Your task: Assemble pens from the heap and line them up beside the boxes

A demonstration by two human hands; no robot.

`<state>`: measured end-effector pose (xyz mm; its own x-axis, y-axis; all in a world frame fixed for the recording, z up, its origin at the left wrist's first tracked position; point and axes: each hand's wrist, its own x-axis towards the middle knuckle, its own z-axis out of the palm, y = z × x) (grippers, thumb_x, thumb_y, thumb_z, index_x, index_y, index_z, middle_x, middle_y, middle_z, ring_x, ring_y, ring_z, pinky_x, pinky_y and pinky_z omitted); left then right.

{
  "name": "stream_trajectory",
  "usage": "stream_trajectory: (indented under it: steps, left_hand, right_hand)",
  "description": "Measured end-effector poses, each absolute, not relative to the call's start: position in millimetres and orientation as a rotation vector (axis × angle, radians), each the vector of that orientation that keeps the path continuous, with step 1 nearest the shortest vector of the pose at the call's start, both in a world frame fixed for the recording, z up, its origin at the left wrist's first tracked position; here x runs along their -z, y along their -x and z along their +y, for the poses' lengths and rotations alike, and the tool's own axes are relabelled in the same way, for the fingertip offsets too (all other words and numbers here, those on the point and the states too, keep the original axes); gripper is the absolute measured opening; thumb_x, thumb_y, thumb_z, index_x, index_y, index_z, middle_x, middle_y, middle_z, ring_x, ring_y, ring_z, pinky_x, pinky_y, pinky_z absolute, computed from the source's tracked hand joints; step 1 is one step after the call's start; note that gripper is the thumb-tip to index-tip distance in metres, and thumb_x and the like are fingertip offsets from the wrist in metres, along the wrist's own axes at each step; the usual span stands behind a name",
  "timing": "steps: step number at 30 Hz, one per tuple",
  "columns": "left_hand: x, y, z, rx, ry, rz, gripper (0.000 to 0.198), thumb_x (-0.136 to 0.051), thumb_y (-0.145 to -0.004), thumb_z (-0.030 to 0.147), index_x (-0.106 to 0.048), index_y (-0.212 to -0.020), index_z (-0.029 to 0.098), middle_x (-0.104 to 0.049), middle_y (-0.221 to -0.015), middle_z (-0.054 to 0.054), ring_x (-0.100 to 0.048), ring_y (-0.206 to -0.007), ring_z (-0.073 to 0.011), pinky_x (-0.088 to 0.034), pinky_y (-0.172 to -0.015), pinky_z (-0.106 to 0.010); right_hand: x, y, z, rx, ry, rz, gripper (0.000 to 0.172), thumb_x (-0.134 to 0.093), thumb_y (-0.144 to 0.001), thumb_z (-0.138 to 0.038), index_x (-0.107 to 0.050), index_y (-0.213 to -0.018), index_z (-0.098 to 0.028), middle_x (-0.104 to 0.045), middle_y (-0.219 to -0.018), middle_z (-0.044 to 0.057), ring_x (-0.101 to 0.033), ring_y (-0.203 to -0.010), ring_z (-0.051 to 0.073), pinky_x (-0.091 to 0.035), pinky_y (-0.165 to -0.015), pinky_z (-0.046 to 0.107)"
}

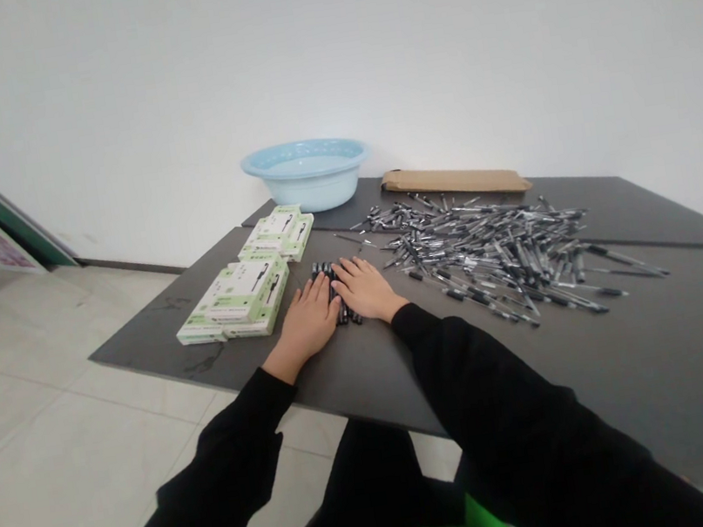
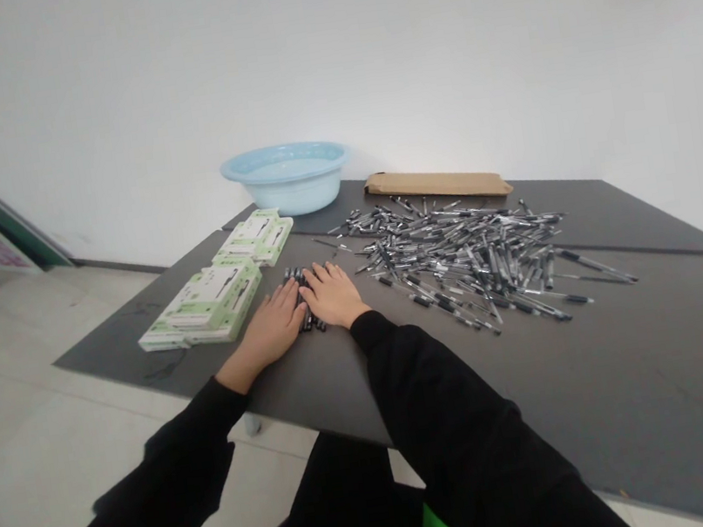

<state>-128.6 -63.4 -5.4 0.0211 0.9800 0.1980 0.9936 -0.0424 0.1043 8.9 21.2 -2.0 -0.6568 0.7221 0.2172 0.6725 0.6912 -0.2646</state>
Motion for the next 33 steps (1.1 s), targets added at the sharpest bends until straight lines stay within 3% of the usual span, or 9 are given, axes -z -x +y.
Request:
stream_trajectory:
  steps: [4, 21, 27, 30, 33]
  left_hand:
    - [7.7, 127.4, -65.3, 0.316, 2.206, -2.074, 0.061, -0.027, -0.100, 0.037, -0.038, -0.149, 0.002, -0.036, -0.156, -0.019, -0.035, -0.145, -0.0319, -0.030, -0.118, -0.048]
    - [9.7, 117.4, -88.0, 0.394, 2.244, -2.047, 0.061, -0.032, -0.099, 0.038, -0.040, -0.148, 0.001, -0.037, -0.156, -0.020, -0.036, -0.143, -0.0356, -0.030, -0.117, -0.051]
    - [4.5, 127.0, -86.3, 0.816, 2.306, -2.096, 0.053, -0.023, -0.102, 0.036, -0.050, -0.139, 0.010, -0.037, -0.156, -0.018, -0.036, -0.145, -0.0267, -0.032, -0.117, -0.049]
    - [2.9, 141.2, -82.7, 1.104, 2.187, -2.059, 0.048, -0.023, -0.101, 0.034, -0.057, -0.126, 0.011, -0.050, -0.145, -0.018, -0.043, -0.138, -0.0235, -0.035, -0.116, -0.044]
    - [2.6, 153.5, -81.5, 1.143, 2.129, -2.065, 0.041, -0.029, -0.099, 0.032, -0.061, -0.115, 0.012, -0.063, -0.118, -0.016, -0.056, -0.120, -0.0244, -0.041, -0.109, -0.044]
  right_hand:
    - [2.0, -10.5, 18.7, -0.228, 1.088, -2.643, 0.057, -0.028, -0.102, -0.037, -0.037, -0.152, -0.013, -0.033, -0.160, 0.014, -0.027, -0.147, 0.031, -0.018, -0.120, 0.045]
    - [2.7, -24.1, -8.4, -0.264, 1.076, -2.594, 0.056, -0.032, -0.100, -0.034, -0.040, -0.151, -0.012, -0.036, -0.158, 0.015, -0.027, -0.148, 0.032, -0.018, -0.121, 0.047]
    - [8.2, -23.6, -4.7, -0.394, 1.052, -2.383, 0.057, -0.030, -0.102, -0.039, -0.043, -0.148, -0.009, -0.033, -0.158, 0.018, -0.027, -0.148, 0.029, -0.019, -0.121, 0.048]
    - [10.3, -26.0, -0.5, -0.434, 1.013, -2.202, 0.052, -0.029, -0.102, -0.036, -0.054, -0.138, -0.009, -0.044, -0.152, 0.018, -0.035, -0.144, 0.027, -0.023, -0.120, 0.047]
    - [9.7, -32.3, 2.4, -0.466, 0.934, -2.078, 0.045, -0.029, -0.101, -0.031, -0.067, -0.115, -0.013, -0.063, -0.129, 0.017, -0.050, -0.129, 0.024, -0.032, -0.114, 0.043]
